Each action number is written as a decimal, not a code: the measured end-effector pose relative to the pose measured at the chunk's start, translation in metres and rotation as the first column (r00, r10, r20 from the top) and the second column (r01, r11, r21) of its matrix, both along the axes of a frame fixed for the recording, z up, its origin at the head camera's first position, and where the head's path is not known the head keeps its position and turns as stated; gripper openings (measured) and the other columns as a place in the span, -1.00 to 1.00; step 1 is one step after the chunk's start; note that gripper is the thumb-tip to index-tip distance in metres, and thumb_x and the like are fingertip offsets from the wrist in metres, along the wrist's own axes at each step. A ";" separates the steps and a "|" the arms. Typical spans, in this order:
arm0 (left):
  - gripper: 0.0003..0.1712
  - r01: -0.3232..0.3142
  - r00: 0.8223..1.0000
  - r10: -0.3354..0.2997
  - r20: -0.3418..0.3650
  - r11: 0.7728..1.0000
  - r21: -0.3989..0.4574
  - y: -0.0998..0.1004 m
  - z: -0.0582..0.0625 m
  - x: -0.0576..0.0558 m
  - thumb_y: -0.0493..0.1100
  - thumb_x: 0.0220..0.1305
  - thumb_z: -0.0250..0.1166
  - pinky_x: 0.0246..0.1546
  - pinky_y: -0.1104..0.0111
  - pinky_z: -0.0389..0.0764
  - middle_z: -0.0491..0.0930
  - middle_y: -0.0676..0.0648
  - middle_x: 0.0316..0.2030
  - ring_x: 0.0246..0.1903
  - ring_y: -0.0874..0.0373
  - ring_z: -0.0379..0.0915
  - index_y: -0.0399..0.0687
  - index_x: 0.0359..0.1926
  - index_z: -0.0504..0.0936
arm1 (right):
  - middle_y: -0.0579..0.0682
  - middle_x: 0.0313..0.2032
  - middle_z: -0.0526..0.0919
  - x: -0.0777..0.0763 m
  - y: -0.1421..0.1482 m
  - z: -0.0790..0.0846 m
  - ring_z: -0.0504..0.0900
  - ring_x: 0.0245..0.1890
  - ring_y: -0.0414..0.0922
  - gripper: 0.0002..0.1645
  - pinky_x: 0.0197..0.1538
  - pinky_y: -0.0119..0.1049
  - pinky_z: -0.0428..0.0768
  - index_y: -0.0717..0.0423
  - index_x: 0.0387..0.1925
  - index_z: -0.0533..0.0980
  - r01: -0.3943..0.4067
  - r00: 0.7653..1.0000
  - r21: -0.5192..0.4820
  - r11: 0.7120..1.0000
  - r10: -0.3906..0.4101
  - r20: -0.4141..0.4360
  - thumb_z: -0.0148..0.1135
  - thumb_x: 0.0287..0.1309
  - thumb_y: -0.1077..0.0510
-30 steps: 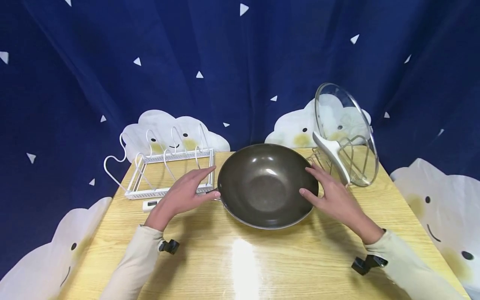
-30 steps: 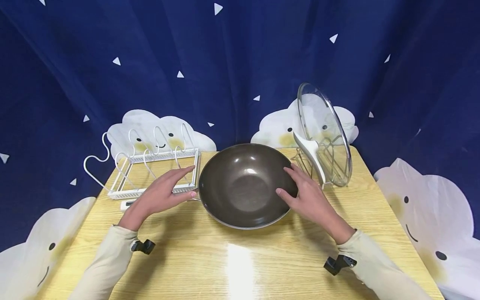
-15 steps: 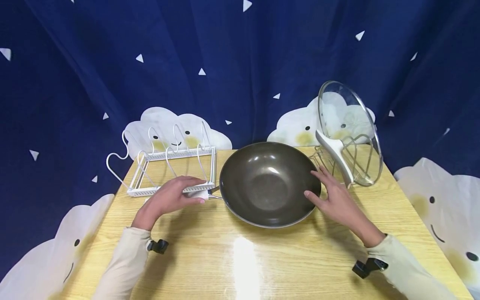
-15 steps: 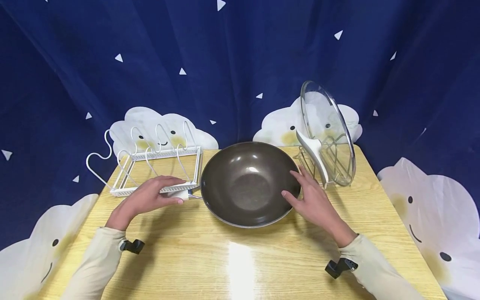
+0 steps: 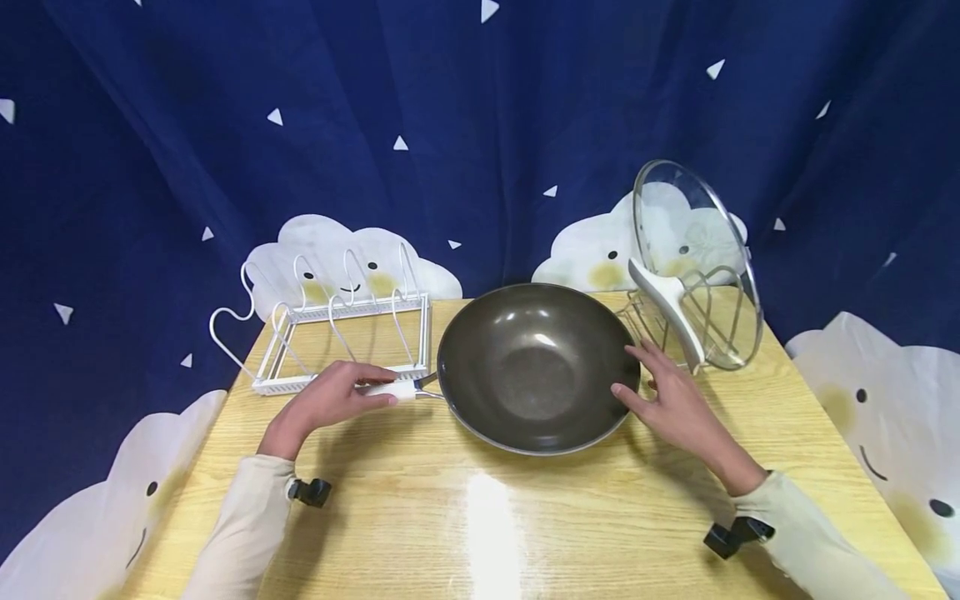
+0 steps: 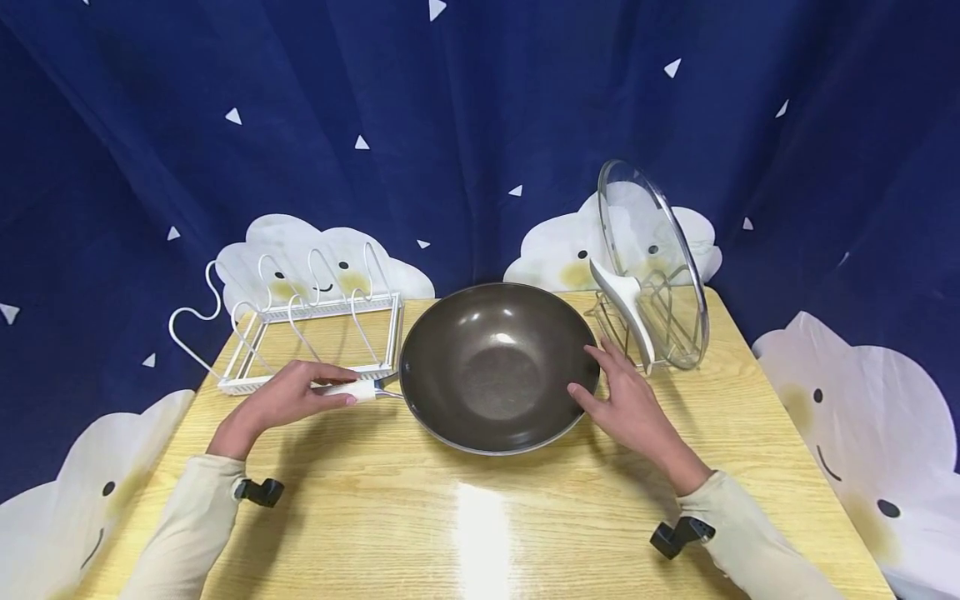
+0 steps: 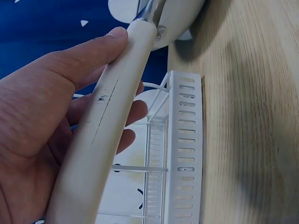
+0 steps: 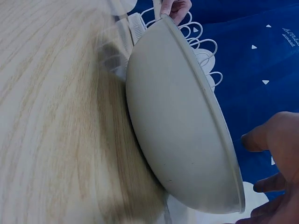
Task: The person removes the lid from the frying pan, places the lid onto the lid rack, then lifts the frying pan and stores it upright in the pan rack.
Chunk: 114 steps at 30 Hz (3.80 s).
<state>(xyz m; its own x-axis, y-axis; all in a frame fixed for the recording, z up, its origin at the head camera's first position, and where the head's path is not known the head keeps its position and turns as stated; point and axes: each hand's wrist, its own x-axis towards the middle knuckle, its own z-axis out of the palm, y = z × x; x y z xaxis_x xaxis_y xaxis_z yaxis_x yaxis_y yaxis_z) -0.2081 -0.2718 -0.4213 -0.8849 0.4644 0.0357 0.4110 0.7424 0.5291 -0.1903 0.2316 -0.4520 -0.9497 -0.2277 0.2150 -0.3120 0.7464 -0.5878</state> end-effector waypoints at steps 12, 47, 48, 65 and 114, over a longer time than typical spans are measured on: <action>-0.60 -0.017 1.000 0.017 0.025 1.000 -0.001 -0.001 -0.002 0.000 0.03 0.27 0.47 -0.43 0.42 0.47 0.76 0.08 -0.28 -0.49 0.31 0.40 -0.01 0.07 0.78 | 0.49 0.41 0.25 -0.003 0.002 -0.009 0.59 0.14 0.39 0.01 0.08 0.19 0.64 0.24 0.59 -0.01 0.044 0.986 -0.143 0.989 -0.020 0.164 0.26 0.40 -0.10; -0.62 -0.057 0.998 0.057 0.018 0.998 -0.010 0.007 0.003 0.007 0.01 0.24 0.49 -0.56 0.40 0.37 0.79 -0.02 -0.21 -0.62 0.31 0.28 -0.02 0.03 0.80 | 0.52 0.13 0.54 -0.017 0.003 -0.009 0.66 0.08 0.31 -0.09 0.06 0.11 0.67 0.43 0.52 0.06 0.039 0.986 -0.101 0.994 -0.022 0.163 0.22 0.43 0.01; -0.63 -0.064 0.998 0.064 0.016 0.998 -0.012 0.008 0.004 0.008 0.01 0.24 0.49 -0.56 0.40 0.38 0.79 -0.03 -0.19 -0.61 0.31 0.30 -0.02 0.02 0.80 | 0.51 0.09 0.58 -0.019 0.003 -0.008 0.70 0.01 0.26 -0.11 -0.01 0.04 0.70 0.45 0.51 0.08 0.039 0.987 -0.100 0.994 -0.023 0.161 0.22 0.43 0.02; -0.71 -0.096 0.989 0.105 0.101 0.992 -0.086 0.027 0.018 0.024 -0.05 0.27 0.46 -0.37 0.34 0.49 0.79 -0.05 -0.15 -0.39 0.25 0.48 -0.05 -0.04 0.82 | 0.41 -0.03 0.69 -0.049 -0.005 -0.004 0.73 -0.09 0.21 -0.11 -0.12 -0.04 0.64 0.35 0.54 0.10 0.066 0.978 -0.047 0.997 -0.056 0.202 0.17 0.45 -0.06; -0.72 -0.134 0.970 0.149 0.194 0.987 -0.086 0.062 0.028 0.057 -0.06 0.18 0.52 -0.43 0.36 0.56 0.80 0.01 -0.36 -0.48 0.30 0.58 -0.02 -0.10 0.84 | 0.45 0.32 0.41 -0.112 -0.046 0.015 0.42 0.28 0.42 -0.28 0.26 0.27 0.45 0.33 0.48 0.24 0.156 0.960 0.118 0.981 -0.179 0.216 -0.11 0.42 0.02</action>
<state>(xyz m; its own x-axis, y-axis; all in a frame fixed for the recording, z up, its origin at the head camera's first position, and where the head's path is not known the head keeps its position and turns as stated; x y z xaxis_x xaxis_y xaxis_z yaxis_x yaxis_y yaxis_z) -0.1515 -0.2101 -0.3932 -0.9278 0.3288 -0.1766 0.1908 0.8245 0.5328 -0.3020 0.1859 -0.4370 -0.9972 -0.0704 -0.0239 -0.0457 0.8344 -0.5493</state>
